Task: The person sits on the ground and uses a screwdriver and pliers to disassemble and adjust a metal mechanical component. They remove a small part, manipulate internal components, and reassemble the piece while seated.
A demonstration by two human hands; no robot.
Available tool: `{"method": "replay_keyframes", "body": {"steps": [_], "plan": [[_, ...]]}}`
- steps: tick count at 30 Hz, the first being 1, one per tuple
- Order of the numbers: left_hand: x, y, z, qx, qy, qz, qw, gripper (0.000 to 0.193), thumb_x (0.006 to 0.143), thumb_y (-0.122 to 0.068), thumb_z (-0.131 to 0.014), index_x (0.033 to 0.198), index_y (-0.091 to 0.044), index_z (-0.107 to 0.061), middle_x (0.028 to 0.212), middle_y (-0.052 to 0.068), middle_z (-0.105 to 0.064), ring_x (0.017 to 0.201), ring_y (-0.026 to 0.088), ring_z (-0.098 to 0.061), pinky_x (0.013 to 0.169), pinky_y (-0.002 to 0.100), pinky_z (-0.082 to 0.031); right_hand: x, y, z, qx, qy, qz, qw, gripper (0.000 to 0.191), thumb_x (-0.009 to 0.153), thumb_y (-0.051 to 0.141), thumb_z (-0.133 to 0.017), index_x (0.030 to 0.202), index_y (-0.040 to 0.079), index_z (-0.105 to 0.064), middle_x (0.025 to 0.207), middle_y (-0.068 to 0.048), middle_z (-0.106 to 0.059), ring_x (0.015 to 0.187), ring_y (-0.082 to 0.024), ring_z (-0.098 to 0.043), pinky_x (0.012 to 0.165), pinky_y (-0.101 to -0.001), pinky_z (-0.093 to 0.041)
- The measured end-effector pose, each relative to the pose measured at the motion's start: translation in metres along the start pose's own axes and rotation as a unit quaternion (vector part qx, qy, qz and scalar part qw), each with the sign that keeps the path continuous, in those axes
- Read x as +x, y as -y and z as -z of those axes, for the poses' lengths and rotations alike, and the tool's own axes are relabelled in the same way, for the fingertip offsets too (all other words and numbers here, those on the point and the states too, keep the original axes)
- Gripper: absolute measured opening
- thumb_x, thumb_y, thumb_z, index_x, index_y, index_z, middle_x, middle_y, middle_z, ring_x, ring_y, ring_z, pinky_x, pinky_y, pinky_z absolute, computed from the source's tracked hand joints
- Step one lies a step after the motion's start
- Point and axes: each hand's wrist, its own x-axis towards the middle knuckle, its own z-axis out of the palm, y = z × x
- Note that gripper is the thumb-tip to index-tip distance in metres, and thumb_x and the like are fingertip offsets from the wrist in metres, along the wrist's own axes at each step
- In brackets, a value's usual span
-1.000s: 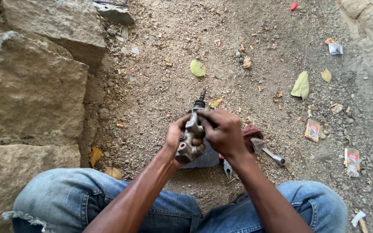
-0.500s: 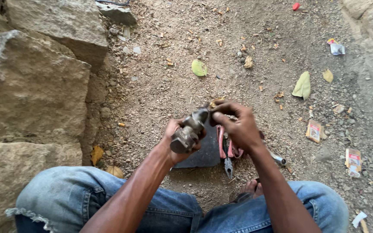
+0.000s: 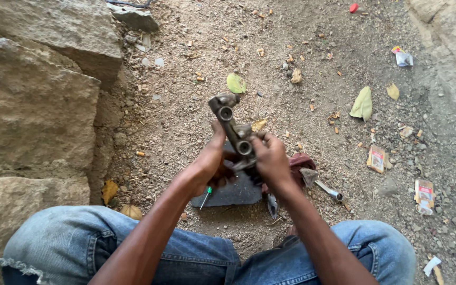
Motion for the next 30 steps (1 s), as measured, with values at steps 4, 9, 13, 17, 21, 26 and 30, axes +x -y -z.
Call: {"method": "replay_keyframes", "body": {"steps": [4, 9, 13, 17, 21, 26, 30], "plan": [[0.011, 0.013, -0.021, -0.021, -0.009, -0.084, 0.996, 0.083, 0.093, -0.078, -0.02, 0.115, -0.012, -0.066, 0.079, 0.006, -0.064, 0.066, 0.015, -0.057, 0.061, 0.034, -0.05, -0.004, -0.011, -0.014, -0.099, -0.053, 0.076, 0.991, 0.027, 0.101, 0.019, -0.053, 0.119, 0.0, -0.061, 0.078, -0.017, -0.066, 0.052, -0.018, -0.055, 0.043, -0.03, -0.042], [0.03, 0.026, -0.012, -0.139, 0.038, -0.185, 0.972, 0.057, 0.102, -0.054, -0.048, 0.1, 0.001, -0.063, 0.085, 0.011, -0.066, 0.068, 0.023, -0.063, 0.065, 0.04, -0.057, -0.004, -0.004, -0.001, -0.061, -0.026, 0.117, 0.991, 0.026, 0.103, 0.019, -0.052, 0.119, 0.002, -0.062, 0.092, -0.012, -0.074, 0.067, -0.017, -0.07, 0.054, -0.0268, -0.053], [0.034, 0.028, -0.007, -0.206, 0.034, -0.224, 0.952, 0.044, 0.089, -0.044, -0.061, 0.1, -0.001, -0.067, 0.084, 0.013, -0.068, 0.064, 0.022, -0.062, 0.052, 0.037, -0.05, -0.012, 0.003, 0.016, -0.01, 0.006, 0.11, 0.994, 0.024, 0.101, 0.016, -0.057, 0.119, 0.001, -0.062, 0.097, -0.017, -0.078, 0.08, -0.022, -0.076, 0.066, -0.032, -0.061], [0.027, 0.026, -0.008, -0.282, 0.01, -0.248, 0.927, 0.048, 0.078, -0.043, -0.064, 0.106, -0.004, -0.065, 0.089, 0.01, -0.071, 0.068, 0.019, -0.066, 0.052, 0.036, -0.056, -0.018, 0.007, 0.028, -0.06, -0.049, 0.185, 0.98, 0.019, 0.098, 0.016, -0.062, 0.11, 0.001, -0.065, 0.102, -0.019, -0.075, 0.088, -0.026, -0.076, 0.072, -0.0398, -0.069], [0.026, 0.021, -0.007, -0.318, -0.005, -0.27, 0.909, 0.059, 0.08, -0.052, -0.059, 0.115, -0.005, -0.063, 0.084, 0.01, -0.071, 0.063, 0.02, -0.067, 0.047, 0.036, -0.056, -0.025, 0.007, 0.031, -0.17, -0.015, 0.336, 0.926, 0.013, 0.098, 0.016, -0.067, 0.105, 0.006, -0.071, 0.109, -0.014, -0.077, 0.098, -0.025, -0.077, 0.086, -0.0397, -0.067], [0.033, 0.021, -0.004, -0.228, -0.083, -0.318, 0.916, 0.063, 0.093, -0.061, -0.053, 0.108, -0.003, -0.07, 0.071, 0.009, -0.065, 0.061, 0.017, -0.062, 0.055, 0.03, -0.054, -0.042, 0.003, 0.015, -0.227, 0.023, 0.495, 0.839, 0.014, 0.093, 0.013, -0.076, 0.106, 0.008, -0.075, 0.119, -0.012, -0.076, 0.112, -0.026, -0.075, 0.099, -0.0405, -0.062], [0.034, 0.026, -0.004, -0.19, -0.07, -0.368, 0.908, 0.052, 0.086, -0.053, -0.062, 0.094, -0.003, -0.074, 0.069, 0.007, -0.066, 0.056, 0.016, -0.06, 0.049, 0.031, -0.047, -0.049, 0.007, 0.012, -0.291, 0.011, 0.519, 0.804, 0.02, 0.083, 0.015, -0.081, 0.102, 0.009, -0.077, 0.114, -0.013, -0.077, 0.104, -0.024, -0.076, 0.087, -0.0377, -0.061]]}}
